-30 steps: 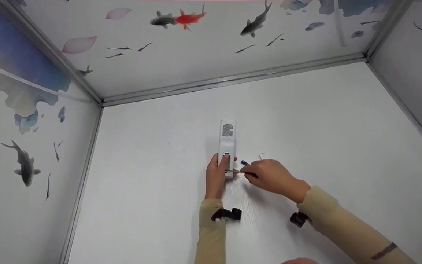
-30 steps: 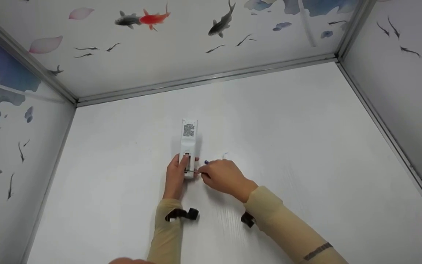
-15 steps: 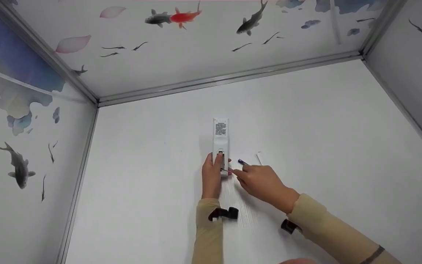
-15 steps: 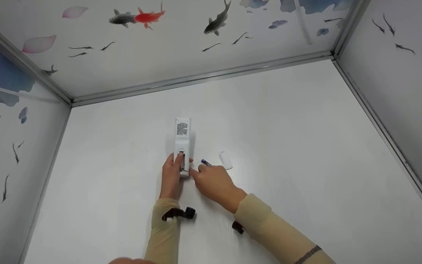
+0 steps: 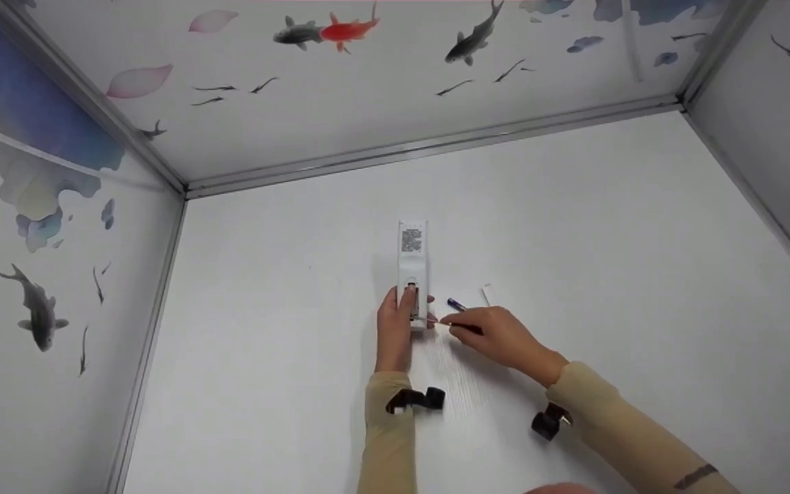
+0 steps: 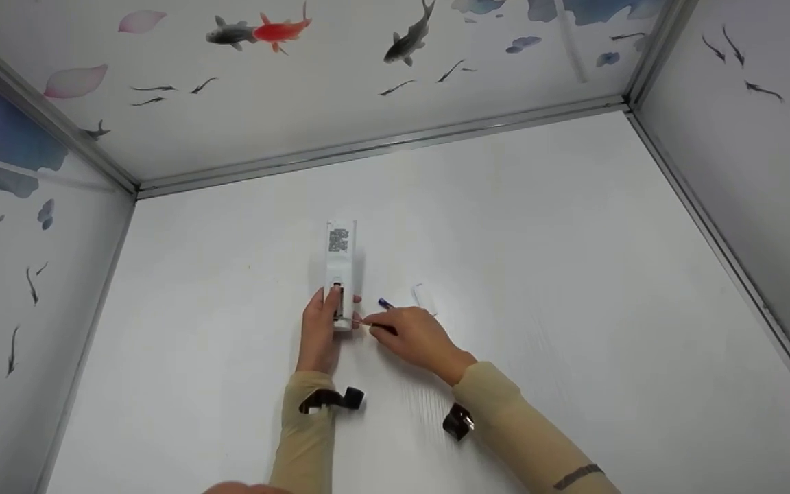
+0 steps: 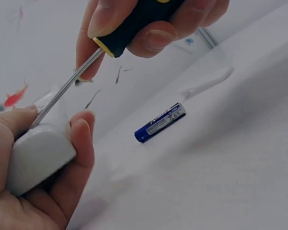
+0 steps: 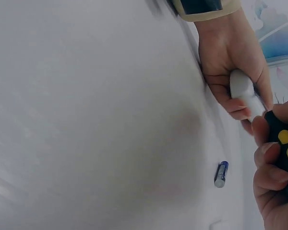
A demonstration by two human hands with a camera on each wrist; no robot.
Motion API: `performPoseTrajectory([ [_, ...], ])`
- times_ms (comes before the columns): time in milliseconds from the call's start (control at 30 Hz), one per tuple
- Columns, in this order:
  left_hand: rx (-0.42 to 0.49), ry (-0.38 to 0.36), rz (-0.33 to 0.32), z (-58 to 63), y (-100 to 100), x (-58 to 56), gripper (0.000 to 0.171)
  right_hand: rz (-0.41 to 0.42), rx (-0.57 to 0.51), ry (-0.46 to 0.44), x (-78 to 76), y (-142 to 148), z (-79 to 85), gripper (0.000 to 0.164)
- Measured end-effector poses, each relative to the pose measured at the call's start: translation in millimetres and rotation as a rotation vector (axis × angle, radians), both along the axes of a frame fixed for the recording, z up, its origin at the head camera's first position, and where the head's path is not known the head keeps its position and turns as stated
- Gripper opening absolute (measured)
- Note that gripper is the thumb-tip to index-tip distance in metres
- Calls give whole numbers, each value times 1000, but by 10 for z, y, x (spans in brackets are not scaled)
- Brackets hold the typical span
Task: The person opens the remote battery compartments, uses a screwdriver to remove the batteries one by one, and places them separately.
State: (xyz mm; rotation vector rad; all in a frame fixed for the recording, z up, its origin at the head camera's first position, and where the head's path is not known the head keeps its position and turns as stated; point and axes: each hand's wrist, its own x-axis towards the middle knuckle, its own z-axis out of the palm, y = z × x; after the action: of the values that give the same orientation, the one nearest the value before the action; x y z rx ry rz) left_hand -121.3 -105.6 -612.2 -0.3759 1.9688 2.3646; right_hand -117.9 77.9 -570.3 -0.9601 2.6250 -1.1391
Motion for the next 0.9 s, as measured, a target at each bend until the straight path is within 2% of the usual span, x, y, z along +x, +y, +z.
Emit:
performPoseTrajectory([
  [200, 51, -16, -41, 13, 84, 25, 42, 10, 10, 90, 23, 16, -20, 25],
  [333, 101, 10, -29, 26, 97, 25, 41, 5, 30, 110, 29, 65, 34, 24],
  [533, -1, 39, -9, 10, 95, 19, 39, 34, 89, 207, 6, 72, 177, 24],
  [667, -29, 51, 25, -16, 92, 21, 37, 44, 122, 261, 14, 39, 250, 22],
  [800, -45, 72, 44, -20, 69, 13, 37, 25, 139, 211, 23, -5, 308, 21],
  [900, 7, 91, 47, 14, 42, -20, 39, 14, 152, 130, -6, -38, 384, 21],
])
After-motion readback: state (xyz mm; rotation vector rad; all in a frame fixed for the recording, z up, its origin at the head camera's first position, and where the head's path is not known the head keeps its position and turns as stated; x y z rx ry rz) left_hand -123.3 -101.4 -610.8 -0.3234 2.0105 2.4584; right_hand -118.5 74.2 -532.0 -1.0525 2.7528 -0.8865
